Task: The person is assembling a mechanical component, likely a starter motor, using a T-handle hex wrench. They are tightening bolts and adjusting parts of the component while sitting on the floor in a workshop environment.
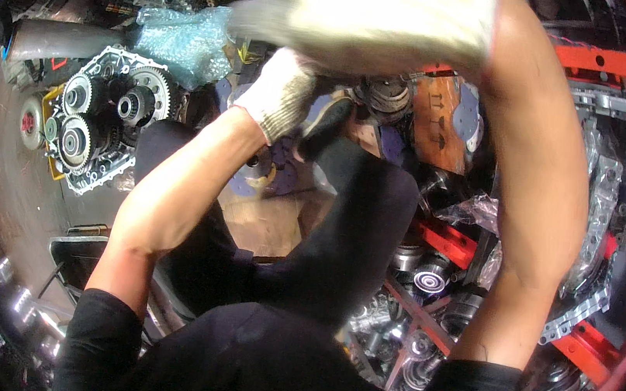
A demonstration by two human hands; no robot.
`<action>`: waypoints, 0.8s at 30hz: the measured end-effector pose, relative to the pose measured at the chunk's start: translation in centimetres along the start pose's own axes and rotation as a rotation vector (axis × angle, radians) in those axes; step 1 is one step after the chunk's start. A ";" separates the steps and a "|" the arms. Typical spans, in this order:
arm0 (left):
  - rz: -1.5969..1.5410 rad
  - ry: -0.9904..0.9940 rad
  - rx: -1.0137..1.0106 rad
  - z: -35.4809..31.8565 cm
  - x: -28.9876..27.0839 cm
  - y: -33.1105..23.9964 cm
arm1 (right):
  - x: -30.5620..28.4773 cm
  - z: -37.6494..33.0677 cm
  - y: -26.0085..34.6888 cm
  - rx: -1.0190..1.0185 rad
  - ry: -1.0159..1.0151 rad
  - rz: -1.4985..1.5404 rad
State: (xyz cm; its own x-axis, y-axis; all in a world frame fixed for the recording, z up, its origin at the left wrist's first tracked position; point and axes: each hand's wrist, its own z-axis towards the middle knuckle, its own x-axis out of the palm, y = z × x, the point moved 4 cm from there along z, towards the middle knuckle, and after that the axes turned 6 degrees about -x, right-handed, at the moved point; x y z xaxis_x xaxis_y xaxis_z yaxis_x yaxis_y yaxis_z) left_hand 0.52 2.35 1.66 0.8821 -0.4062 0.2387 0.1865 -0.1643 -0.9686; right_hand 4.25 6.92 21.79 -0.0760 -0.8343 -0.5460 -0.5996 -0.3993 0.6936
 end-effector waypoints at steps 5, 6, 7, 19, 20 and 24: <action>-0.547 -0.075 -0.396 -0.4 0.7 0.5 | -3.0 -3.0 1.3 0.540 -0.151 -0.510; -0.504 -0.081 -0.384 -0.5 0.6 0.3 | -3.3 -3.1 1.5 0.542 -0.231 -0.463; -0.525 -0.078 -0.399 -0.4 0.6 0.1 | -3.5 -2.7 1.7 0.542 -0.226 -0.431; -0.563 -0.078 -0.400 0.2 0.6 2.1 | -3.4 -2.3 -0.9 0.617 -0.113 -0.649; -0.420 -0.071 -0.263 0.4 0.4 1.9 | -3.7 -2.4 -0.9 0.694 -0.217 -0.548; -0.179 0.017 0.061 0.6 0.3 1.5 | -2.7 -2.4 0.8 0.417 -0.494 -0.359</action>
State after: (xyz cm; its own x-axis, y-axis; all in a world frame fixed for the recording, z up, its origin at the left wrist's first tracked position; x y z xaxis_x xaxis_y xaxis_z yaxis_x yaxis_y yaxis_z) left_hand 1.36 2.53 0.21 0.8249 -0.3910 0.4084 0.3662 -0.1809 -0.9128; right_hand 5.87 7.90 24.96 -0.1091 -0.3714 -0.9220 -0.9007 -0.3555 0.2498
